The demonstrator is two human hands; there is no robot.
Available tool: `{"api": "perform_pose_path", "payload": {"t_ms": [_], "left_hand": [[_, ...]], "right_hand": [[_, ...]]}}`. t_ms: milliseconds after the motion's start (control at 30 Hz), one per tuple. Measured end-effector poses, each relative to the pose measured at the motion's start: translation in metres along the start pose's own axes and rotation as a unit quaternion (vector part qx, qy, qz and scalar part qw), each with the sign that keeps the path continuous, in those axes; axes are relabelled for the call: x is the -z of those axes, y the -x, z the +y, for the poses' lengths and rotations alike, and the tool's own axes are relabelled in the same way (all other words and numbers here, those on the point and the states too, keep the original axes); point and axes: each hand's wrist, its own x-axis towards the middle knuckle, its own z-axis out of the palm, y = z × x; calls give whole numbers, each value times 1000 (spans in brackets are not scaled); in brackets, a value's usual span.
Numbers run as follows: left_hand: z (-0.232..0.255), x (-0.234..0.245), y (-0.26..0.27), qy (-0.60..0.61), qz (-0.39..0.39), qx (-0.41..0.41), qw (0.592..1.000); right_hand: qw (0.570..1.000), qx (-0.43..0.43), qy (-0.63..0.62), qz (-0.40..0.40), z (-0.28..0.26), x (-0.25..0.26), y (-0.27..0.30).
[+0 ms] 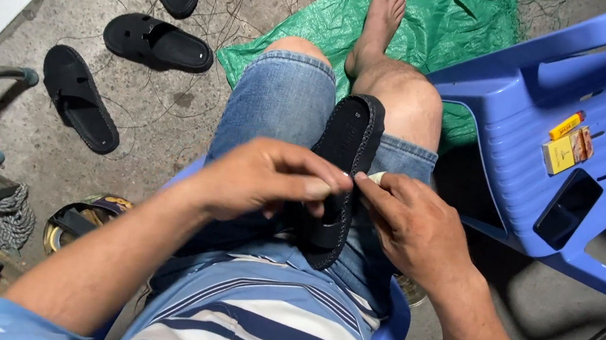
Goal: Hand-stitching the sole of a black sandal using an awl and thread while sitting on a chair.
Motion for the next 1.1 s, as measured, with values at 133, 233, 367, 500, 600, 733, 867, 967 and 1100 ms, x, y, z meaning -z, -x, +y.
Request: {"api": "perform_pose_path", "payload": {"t_ms": [133,233,367,500,600,733,867,967,1100], "left_hand": [[5,-8,-9,-235,33,-35,971],[11,-6,-14,-482,34,-48,874],[41,-16,-14,-523,-68,10,850],[43,-17,-12,-606,-83,42,790],[37,-4,-11,-602,-75,5,795],[32,-14,-8,-528,-47,-52,846],[19,-30,-8,-551,27,-107,827],[6,-29,-12,-510,52,-139,848],[8,-26,-7,-469,70,-92,876]], "right_hand": [[999,-16,-27,-13,1,-1,2],[999,-22,-36,-17,0,-1,3],[998,-19,-2,-57,0,2,4],[992,6,39,-122,-1,30,-3],[914,-142,98,-366,14,59,-8],[950,-135,103,-261,19,64,7],[963,-122,31,-237,20,56,10],[975,-105,-79,-180,13,55,5],[947,-236,-197,-94,7,16,3]]}}
